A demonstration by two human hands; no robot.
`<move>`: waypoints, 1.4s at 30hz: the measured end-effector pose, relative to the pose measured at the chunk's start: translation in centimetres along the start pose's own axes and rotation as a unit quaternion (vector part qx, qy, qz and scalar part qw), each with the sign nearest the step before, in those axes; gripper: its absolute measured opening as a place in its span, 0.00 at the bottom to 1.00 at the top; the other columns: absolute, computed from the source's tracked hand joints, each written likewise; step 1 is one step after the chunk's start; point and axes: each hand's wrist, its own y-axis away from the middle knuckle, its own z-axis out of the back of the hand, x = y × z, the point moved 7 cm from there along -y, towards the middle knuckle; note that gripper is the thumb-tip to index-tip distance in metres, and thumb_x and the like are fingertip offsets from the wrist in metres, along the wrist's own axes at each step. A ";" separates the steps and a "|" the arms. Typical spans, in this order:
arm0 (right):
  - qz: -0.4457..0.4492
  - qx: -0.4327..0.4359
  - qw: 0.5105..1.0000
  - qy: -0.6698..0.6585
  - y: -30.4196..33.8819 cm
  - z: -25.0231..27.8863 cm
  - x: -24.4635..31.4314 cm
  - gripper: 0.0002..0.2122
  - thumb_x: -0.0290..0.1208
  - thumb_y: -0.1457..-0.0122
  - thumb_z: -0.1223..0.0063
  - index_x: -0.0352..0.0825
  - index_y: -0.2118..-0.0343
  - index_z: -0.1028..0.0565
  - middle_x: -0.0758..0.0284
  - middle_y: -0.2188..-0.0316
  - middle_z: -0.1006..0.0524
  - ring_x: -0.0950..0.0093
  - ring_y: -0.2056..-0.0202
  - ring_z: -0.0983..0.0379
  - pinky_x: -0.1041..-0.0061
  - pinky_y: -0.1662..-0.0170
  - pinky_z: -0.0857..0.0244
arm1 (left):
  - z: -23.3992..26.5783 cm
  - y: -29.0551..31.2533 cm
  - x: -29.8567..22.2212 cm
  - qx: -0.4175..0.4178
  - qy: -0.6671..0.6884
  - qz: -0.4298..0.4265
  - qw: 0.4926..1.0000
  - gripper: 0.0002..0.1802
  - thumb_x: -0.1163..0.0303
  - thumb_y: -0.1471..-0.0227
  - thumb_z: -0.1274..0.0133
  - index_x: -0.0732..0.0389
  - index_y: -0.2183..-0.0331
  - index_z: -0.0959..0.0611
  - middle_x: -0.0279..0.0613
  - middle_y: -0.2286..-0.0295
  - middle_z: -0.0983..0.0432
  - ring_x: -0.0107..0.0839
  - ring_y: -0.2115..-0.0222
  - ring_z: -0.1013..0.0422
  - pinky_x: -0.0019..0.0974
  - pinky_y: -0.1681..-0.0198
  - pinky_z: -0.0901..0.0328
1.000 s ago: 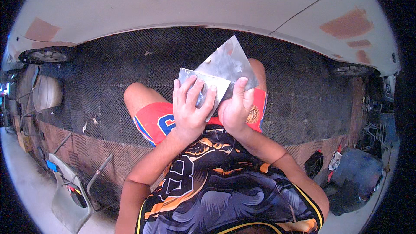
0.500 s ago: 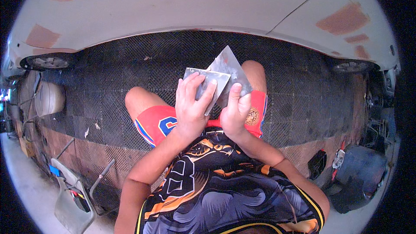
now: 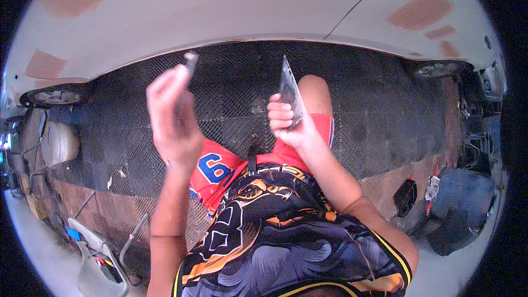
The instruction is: The person sands the front fender and hood of a white car using sandpaper and a sanding block. They repeatedly dip the sanding block into a bucket of water and wipe the surface with a cloth during the process.
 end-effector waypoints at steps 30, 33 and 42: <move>0.240 -0.249 0.805 0.482 -0.6 -6.0 1.2 0.19 0.55 0.32 0.53 0.42 0.67 0.28 0.75 0.78 0.29 0.81 0.81 0.34 0.77 0.77 0.37 | -2.6 9.6 7.0 0.178 0.366 0.462 0.788 0.30 0.75 0.50 0.36 0.64 0.48 0.31 0.40 0.55 0.26 0.30 0.52 0.29 0.35 0.46 0.36; 0.357 -0.145 0.645 0.660 1.7 -8.9 6.1 0.18 0.46 0.31 0.48 0.33 0.54 0.23 0.70 0.62 0.19 0.82 0.64 0.24 0.77 0.57 0.29 | 0.1 8.2 6.9 0.191 0.285 0.445 0.827 0.24 0.75 0.48 0.37 0.61 0.52 0.31 0.40 0.57 0.26 0.29 0.54 0.28 0.34 0.50 0.34; 0.296 -0.039 0.465 0.833 2.3 -12.0 0.6 0.16 0.41 0.31 0.46 0.29 0.58 0.23 0.68 0.70 0.18 0.83 0.68 0.24 0.76 0.64 0.29 | 0.4 6.6 4.2 0.218 0.251 0.400 0.854 0.24 0.79 0.44 0.43 0.64 0.48 0.32 0.38 0.58 0.27 0.25 0.55 0.30 0.31 0.49 0.35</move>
